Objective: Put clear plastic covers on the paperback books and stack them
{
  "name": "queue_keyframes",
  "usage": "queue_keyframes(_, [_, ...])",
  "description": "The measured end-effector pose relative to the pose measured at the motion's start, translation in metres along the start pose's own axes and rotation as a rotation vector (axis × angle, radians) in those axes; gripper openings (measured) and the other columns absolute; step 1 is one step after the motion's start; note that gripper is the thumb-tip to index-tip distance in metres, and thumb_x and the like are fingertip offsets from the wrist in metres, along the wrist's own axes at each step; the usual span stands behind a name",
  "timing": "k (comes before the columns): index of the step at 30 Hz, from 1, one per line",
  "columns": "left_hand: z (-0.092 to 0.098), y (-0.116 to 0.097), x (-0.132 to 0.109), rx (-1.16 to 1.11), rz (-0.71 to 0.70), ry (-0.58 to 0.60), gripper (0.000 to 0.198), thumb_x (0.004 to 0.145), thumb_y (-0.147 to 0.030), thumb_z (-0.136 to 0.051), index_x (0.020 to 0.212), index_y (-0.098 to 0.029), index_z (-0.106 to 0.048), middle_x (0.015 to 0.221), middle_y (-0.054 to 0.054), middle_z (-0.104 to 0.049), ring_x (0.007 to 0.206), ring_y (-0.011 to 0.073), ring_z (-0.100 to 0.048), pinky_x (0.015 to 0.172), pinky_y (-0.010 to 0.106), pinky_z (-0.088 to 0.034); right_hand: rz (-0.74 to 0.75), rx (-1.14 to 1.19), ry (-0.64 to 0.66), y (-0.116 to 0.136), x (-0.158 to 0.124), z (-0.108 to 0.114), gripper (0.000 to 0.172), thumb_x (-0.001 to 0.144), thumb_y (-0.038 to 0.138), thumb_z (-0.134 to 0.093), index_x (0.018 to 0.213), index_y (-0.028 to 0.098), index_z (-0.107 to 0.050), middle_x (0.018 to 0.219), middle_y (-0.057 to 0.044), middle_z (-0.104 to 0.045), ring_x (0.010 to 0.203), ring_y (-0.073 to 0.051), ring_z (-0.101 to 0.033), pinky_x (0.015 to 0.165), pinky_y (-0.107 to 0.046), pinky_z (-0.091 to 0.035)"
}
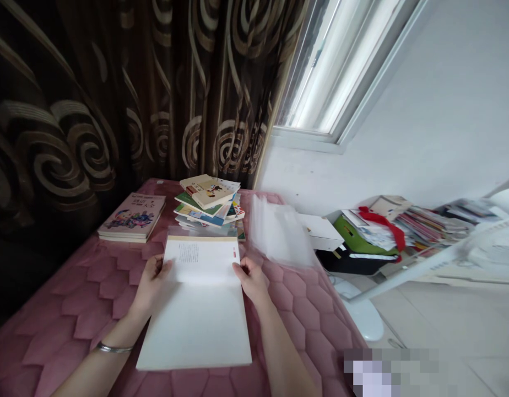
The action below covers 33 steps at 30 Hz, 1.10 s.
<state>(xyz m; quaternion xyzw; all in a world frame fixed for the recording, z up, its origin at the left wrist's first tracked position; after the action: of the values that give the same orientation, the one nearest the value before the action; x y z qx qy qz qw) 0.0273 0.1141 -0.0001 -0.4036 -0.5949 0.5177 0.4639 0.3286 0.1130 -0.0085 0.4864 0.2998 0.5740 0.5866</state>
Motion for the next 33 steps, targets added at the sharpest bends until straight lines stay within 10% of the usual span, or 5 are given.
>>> queue_keyframes(33, [-0.0056, -0.0019, -0.0017, -0.017, 0.045, 0.041, 0.035, 0.066, -0.037, -0.068, 0.09, -0.019, -0.05, 0.081, 0.004, -0.069, 0.076, 0.0197, -0.065, 0.063, 0.029, -0.047, 0.049, 0.039, -0.008, 0.0058, -0.0011, 0.0051, 0.042, 0.074, 0.058, -0.059, 0.059, 0.023, -0.042, 0.052, 0.006, -0.038, 0.05, -0.011, -0.036, 0.049, -0.024, -0.029])
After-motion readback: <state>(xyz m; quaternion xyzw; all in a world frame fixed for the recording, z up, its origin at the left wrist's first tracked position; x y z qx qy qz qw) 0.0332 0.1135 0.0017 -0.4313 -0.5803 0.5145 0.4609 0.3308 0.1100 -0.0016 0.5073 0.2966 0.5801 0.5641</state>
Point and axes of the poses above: each hand's wrist, its own x-axis towards the middle knuckle, its own z-axis out of the back of the hand, y = z × x, the point moved 8 cm from there along x, towards the middle knuckle
